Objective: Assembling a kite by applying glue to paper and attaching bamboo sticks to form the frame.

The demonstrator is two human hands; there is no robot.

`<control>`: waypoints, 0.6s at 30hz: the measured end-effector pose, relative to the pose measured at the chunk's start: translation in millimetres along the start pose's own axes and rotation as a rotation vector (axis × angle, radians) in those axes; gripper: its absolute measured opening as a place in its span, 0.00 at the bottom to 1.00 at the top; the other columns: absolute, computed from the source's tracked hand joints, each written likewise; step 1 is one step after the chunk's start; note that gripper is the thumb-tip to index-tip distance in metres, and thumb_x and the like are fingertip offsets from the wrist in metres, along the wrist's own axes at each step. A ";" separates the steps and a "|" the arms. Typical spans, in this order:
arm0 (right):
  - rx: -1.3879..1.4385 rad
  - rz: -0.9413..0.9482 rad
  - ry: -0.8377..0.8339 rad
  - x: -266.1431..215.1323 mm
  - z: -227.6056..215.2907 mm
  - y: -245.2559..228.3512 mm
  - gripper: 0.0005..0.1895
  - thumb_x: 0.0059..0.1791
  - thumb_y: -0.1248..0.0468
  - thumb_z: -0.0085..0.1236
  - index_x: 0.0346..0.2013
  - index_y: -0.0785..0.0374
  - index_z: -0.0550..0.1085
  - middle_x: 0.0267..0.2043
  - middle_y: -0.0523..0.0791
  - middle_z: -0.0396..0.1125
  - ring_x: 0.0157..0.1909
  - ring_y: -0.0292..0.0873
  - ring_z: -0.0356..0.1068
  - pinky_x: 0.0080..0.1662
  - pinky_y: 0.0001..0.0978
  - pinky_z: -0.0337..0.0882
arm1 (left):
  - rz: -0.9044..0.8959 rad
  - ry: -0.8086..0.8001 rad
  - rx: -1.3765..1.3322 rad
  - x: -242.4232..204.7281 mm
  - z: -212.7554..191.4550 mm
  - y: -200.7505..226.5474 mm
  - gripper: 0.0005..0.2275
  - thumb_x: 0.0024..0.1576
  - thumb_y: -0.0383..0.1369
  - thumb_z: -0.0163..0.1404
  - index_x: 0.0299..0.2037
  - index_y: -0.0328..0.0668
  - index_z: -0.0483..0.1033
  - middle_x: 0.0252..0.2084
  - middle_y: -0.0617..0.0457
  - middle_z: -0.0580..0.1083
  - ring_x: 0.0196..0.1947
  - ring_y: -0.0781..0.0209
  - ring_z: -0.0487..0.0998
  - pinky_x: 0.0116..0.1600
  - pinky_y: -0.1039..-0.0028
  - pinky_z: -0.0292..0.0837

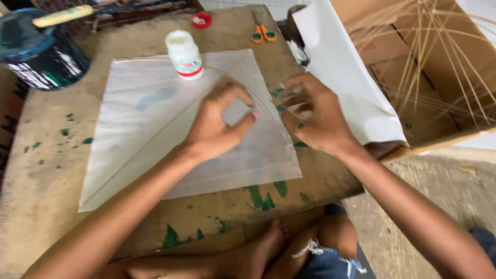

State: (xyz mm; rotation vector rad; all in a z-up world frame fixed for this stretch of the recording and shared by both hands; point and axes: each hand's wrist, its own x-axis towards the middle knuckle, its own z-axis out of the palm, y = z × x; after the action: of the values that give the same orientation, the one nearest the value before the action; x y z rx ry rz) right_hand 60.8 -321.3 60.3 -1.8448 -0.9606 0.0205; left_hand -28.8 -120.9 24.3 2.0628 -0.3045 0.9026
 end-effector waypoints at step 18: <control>0.328 0.146 -0.250 184.5 141.4 39.5 0.60 0.30 0.78 0.80 0.66 0.45 0.53 0.59 0.67 0.62 0.60 0.59 0.72 0.61 0.41 0.73 | -0.647 0.211 0.126 46.6 -97.9 -99.6 0.27 0.38 0.31 0.68 0.51 0.38 0.73 0.47 0.47 0.79 0.49 0.57 0.82 0.51 0.73 0.73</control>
State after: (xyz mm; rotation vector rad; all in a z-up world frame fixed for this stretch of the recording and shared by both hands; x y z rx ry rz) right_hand 151.6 -105.5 32.5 -1.6258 -0.9270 0.4808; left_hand 6.4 21.7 34.1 1.9629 0.5198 0.7297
